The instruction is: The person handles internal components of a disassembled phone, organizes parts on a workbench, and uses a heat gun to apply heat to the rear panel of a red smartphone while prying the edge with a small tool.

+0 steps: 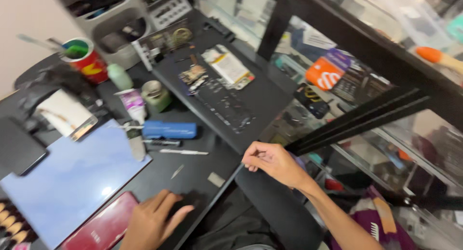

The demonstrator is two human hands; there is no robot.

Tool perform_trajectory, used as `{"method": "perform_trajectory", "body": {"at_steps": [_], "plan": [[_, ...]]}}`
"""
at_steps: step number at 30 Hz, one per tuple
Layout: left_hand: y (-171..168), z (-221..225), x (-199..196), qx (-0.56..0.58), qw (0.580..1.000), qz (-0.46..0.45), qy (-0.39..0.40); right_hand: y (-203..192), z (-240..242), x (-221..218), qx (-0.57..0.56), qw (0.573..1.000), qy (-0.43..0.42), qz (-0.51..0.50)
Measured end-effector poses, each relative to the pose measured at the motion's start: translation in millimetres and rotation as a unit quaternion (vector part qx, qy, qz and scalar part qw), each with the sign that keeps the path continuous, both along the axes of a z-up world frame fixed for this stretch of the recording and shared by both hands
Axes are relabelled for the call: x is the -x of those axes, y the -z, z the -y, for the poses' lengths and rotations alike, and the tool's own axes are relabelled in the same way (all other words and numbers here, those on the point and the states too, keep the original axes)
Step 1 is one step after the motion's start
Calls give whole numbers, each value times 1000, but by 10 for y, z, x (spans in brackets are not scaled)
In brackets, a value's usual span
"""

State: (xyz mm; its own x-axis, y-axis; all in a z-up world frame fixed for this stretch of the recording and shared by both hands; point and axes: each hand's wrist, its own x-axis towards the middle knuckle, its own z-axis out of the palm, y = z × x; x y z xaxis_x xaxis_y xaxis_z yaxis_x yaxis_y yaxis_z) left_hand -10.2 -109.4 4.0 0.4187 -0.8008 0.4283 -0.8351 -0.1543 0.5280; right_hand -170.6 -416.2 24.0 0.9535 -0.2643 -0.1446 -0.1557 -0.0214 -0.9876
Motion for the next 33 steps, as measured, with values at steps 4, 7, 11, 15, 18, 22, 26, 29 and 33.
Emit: {"method": "perform_trajectory", "body": {"at_steps": [4,7,11,15,18,22,26,29,33], "plan": [[-241,765,244,33,994,-9,104,-124,342,352,121,990,74,-7],[-306,1303,437,52,987,-33,150,-143,509,509,167,979,114,-31],[-213,1845,696,72,980,-69,170,-11,675,675,191,962,163,-106],[-91,2177,837,47,981,-70,173,154,811,812,213,949,182,-148],[10,2386,897,20,980,-89,176,288,944,920,269,942,173,-106],[165,2534,893,-24,976,-116,182,466,997,1057,335,927,160,-55],[280,2498,906,-90,984,-40,150,514,1065,1126,293,938,174,-62],[307,2506,902,-108,983,-26,147,503,1111,1171,306,916,189,-179],[294,2502,914,-111,982,-17,150,516,1188,1256,342,918,159,-123]]}}
